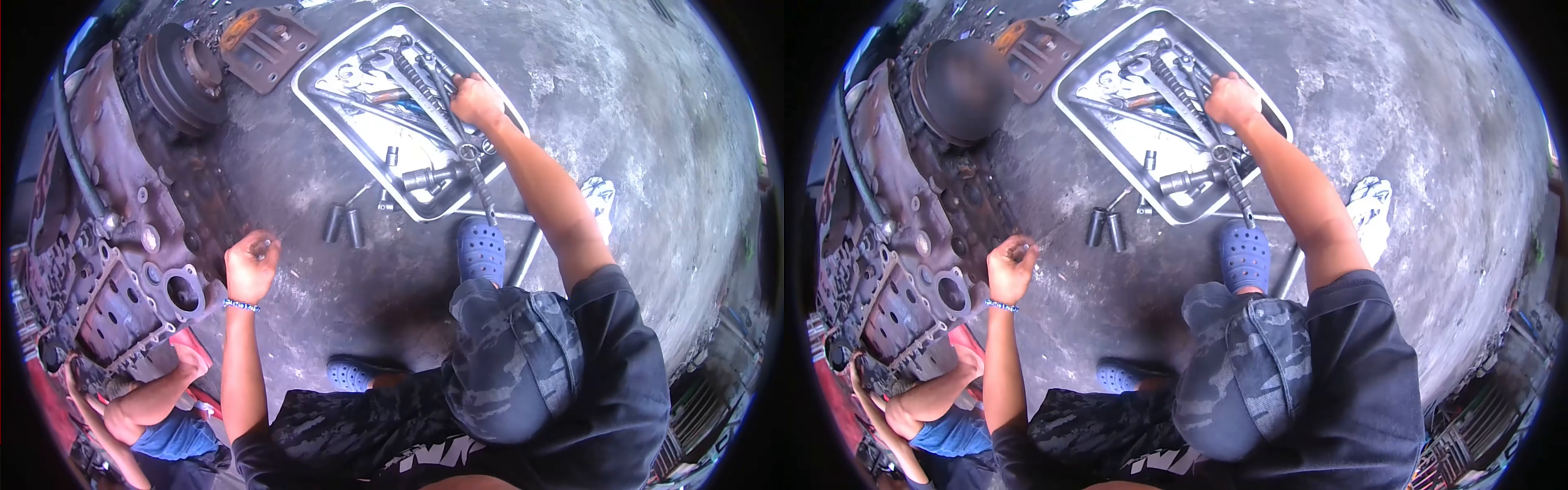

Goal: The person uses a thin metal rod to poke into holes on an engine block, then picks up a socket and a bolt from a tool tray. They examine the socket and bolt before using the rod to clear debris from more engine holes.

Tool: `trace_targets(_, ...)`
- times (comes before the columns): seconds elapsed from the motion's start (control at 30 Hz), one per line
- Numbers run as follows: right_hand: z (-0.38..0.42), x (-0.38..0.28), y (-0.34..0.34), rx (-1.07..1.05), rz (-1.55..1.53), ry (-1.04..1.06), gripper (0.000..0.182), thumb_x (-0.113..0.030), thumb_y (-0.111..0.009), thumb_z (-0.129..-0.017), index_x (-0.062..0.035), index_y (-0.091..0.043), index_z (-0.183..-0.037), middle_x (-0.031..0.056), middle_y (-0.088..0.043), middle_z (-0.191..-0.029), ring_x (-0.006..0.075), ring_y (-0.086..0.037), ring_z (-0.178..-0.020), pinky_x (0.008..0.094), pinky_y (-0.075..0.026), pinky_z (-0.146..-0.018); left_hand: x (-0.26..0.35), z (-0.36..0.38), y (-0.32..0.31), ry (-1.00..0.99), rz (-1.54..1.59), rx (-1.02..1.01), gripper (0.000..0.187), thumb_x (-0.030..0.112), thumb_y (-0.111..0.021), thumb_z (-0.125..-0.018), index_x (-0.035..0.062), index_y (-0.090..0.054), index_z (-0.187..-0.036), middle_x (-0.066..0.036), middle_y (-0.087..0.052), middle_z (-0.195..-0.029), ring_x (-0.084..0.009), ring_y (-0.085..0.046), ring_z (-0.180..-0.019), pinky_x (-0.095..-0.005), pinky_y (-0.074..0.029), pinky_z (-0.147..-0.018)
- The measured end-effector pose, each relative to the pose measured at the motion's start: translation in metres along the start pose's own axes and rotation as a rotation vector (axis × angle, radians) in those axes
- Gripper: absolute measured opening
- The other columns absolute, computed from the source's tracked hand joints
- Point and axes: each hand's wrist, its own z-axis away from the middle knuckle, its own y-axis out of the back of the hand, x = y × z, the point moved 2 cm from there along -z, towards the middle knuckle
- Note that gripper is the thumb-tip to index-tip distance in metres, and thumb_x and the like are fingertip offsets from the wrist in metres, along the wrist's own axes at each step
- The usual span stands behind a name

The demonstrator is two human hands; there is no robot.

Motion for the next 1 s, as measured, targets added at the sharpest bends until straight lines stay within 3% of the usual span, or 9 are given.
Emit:
trace_targets(0.07,-0.009,0.0,-0.003,-0.015,-0.006,0.057,0.044,-0.015,-0.05,-0.079,-0.0222,-0.066,-0.119,0.0142,-0.059,-0.128,0.0305,-0.058,-0.116,0.0399,-0.045,-0.1,0.004,-0.001,-0.003,-0.063,0.013,0.025,0.007,0.003,-0.068,-0.081,-0.0008,-0.066,-0.087,0.001,-0.06,-0.069,-0.0038,-0.052,-0.062,-0.0219,-0.042,-0.056)
trace_targets(0.1,-0.013,-0.001,-0.003,-0.029,0.009,0.089,0.045,-0.014,-0.049,-0.08,-0.0248,-0.066,-0.121,0.0152,-0.061,-0.126,0.0307,-0.059,-0.115,0.0401,-0.046,-0.099,0.005,-0.001,-0.003,-0.051,0.002,0.017,0.007,0.003,-0.068,-0.081,-0.0008,-0.067,-0.087,0.0,-0.061,-0.069,-0.004,-0.052,-0.063,-0.0221,-0.042,-0.057)
trace_targets(0.27,-0.042,0.007,-0.004,-0.24,-0.058,0.111,0.039,-0.021,-0.053,-0.081,-0.0186,-0.068,-0.117,0.0149,-0.065,-0.117,0.0329,-0.062,-0.109,0.0398,-0.048,-0.095,0.014,-0.002,0.001,-0.035,-0.013,0.017,0.008,0.004,-0.069,-0.08,-0.0003,-0.067,-0.087,-0.001,-0.062,-0.07,-0.0047,-0.054,-0.064,-0.0235,-0.044,-0.059)
trace_targets(0.3,-0.048,0.009,-0.004,-0.241,-0.069,0.142,0.039,-0.021,-0.052,-0.081,-0.0176,-0.069,-0.116,0.0142,-0.065,-0.117,0.0329,-0.062,-0.109,0.0395,-0.048,-0.096,0.015,-0.003,0.003,0.042,-0.039,-0.02,0.014,0.01,-0.068,-0.08,-0.0006,-0.068,-0.09,-0.014,-0.069,-0.078,-0.0186,-0.07,-0.075,-0.0301,-0.052,-0.07)
trace_targets(0.43,-0.06,0.002,-0.001,-0.238,0.033,0.132,0.037,-0.02,-0.054,-0.081,-0.0126,-0.069,-0.114,0.014,-0.065,-0.118,0.0328,-0.062,-0.11,0.0398,-0.048,-0.096,0.014,-0.003,0.003,0.04,-0.032,-0.012,0.013,0.009,-0.067,-0.08,0.0002,-0.069,-0.089,-0.013,-0.069,-0.078,-0.0183,-0.07,-0.076,-0.0296,-0.052,-0.069)
trace_targets(0.53,-0.068,0.004,-0.007,-0.169,0.073,-0.024,0.032,-0.027,-0.06,-0.079,-0.0146,-0.073,-0.106,0.0124,-0.069,-0.11,0.0295,-0.064,-0.105,0.0383,-0.05,-0.092,0.01,-0.003,0.003,0.053,-0.042,-0.021,0.012,0.009,-0.067,-0.08,0.0006,-0.069,-0.089,-0.013,-0.069,-0.078,-0.0177,-0.07,-0.076,-0.0293,-0.052,-0.069)
trace_targets(0.67,-0.051,-0.02,0.02,-0.165,0.162,-0.085,0.033,-0.023,-0.058,-0.079,-0.0121,-0.071,-0.107,0.0165,-0.068,-0.111,0.0331,-0.063,-0.107,0.0426,-0.05,-0.093,0.02,-0.004,0.006,0.058,-0.068,-0.012,0.012,0.009,-0.068,-0.081,0.0006,-0.069,-0.089,-0.013,-0.07,-0.079,-0.0171,-0.07,-0.076,-0.0291,-0.052,-0.069)
trace_targets(1.0,-0.047,-0.007,-0.004,-0.14,0.091,0.06,0.036,-0.024,-0.054,-0.08,-0.0112,-0.07,-0.11,0.0177,-0.066,-0.114,0.0336,-0.064,-0.104,0.0431,-0.05,-0.093,0.015,0.002,0.007,0.044,-0.03,-0.011,0.013,0.009,-0.068,-0.081,0.0003,-0.069,-0.09,-0.013,-0.069,-0.078,-0.0166,-0.07,-0.074,-0.028,-0.051,-0.066)
